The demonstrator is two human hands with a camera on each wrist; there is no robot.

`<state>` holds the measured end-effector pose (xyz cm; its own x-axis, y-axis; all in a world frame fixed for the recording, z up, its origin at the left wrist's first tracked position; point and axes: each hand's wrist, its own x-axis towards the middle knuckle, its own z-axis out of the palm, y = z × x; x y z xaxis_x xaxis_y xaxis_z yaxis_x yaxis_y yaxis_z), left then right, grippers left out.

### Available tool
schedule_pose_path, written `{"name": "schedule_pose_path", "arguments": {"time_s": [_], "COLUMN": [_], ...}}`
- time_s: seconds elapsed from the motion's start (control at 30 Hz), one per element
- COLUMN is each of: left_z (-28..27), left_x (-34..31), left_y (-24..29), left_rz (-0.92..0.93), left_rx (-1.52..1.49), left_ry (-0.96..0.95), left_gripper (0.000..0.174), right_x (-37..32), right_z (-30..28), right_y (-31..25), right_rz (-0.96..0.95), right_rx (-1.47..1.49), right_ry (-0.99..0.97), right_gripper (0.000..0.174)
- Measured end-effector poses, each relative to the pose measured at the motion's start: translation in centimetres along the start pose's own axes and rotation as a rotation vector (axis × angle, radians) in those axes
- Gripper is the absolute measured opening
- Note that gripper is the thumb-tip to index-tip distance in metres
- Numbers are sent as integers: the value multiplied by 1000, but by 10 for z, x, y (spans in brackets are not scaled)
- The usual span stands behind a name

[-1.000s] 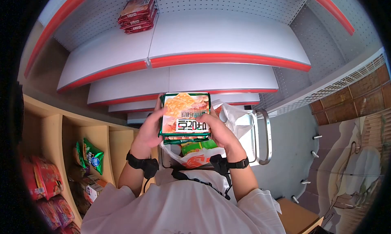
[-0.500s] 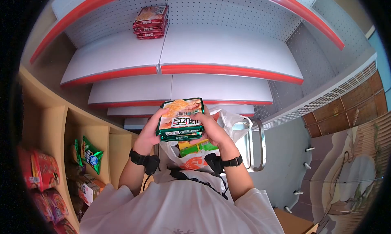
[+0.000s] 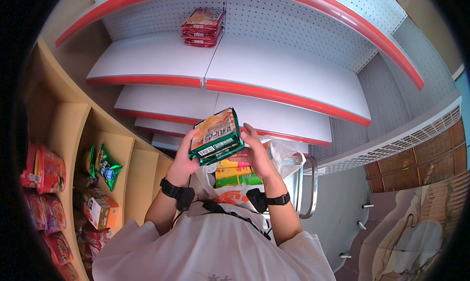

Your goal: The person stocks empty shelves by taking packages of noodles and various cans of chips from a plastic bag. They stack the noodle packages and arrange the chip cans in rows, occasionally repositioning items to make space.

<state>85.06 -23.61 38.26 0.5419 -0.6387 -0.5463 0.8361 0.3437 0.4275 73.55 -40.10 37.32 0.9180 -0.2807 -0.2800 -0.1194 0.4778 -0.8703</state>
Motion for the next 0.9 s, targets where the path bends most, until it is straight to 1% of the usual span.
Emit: {"name": "schedule_pose_path", "arguments": {"time_s": [0.03, 0.07, 0.1, 0.17, 0.2, 0.23, 0.3, 0.33, 0.37, 0.43, 0.47, 0.5, 0.53, 0.57, 0.6, 0.63, 0.7, 0.73, 0.77, 0.83, 0.87, 0.9], "left_z": [-26, -41, -39, -34, -33, -33, -37, -42, -47, -47, -48, -48, -48, -49, -50, -51, -56, -60, -64, -72, -73, -74], "left_x": [20, 31, 30, 29, 28, 29, 32, 37, 39, 38, 38, 37, 35, 35, 35, 34, 30, 30, 30, 32, 32, 31], "left_y": [-8, -12, -14, -17, -18, -18, -15, -13, -12, -9, -8, -7, -6, -4, -2, 1, 5, 6, 7, 6, 5, 4], "left_rz": [-35, -71, -69, -5, -5, 13, 35, 39, 42, 71, 116, 161, 208, 210, 258, 304, 289, 287, 286, 282, 326, 367], "left_rx": [-134, -268, -268, -174, -174, -163, -148, -136, -124, -110, -79, -47, -16, -18, -1, 15, -7, -34, -59, -90, -37, 17], "left_ry": [-175, -351, -352, -294, -293, -290, -292, -311, -328, -344, -337, -328, -307, -305, -322, -337, -340, -304, -268, -249, -240, -227], "left_gripper": [52, 46, 46, 45, 45, 46, 47, 48, 49, 49, 50, 50, 50, 50, 50, 50, 50, 50, 50, 50, 49, 49], "right_x": [-2, 1, 0, -3, -3, -2, 6, 9, 11, 13, 12, 13, 15, 15, 11, 9, 6, 5, 4, -3, -6, -3], "right_z": [0, -3, 2, 17, 21, 17, 8, 6, 3, 1, 2, -2, -10, -17, -20, -27, -44, -52, -55, -42, -29, -27], "right_y": [0, 6, 8, 12, 12, 16, 29, 34, 36, 34, 33, 34, 35, 33, 25, 22, 17, 14, 16, 2, -6, -5], "right_rz": [-12, 14, 13, -8, -37, -37, -255, -279, -279, -343, -354, -351, -346, -341, -299, -296, -421, -405, -404, -476, -469, -468], "right_rx": [9, -14, -14, -112, -90, -89, -286, -249, -249, -188, -172, -172, -104, -36, -29, -31, 99, 162, 162, 357, 434, 434], "right_ry": [-68, -69, -71, 4, 42, 42, 47, 129, 128, 173, 213, 211, 267, 323, 370, 367, 439, 374, 373, 304, 291, 291], "right_gripper": [81, 73, 73, 63, 55, 55, 55, 49, 49, 47, 44, 44, 42, 41, 39, 39, 36, 35, 35, 36, 34, 34]}}
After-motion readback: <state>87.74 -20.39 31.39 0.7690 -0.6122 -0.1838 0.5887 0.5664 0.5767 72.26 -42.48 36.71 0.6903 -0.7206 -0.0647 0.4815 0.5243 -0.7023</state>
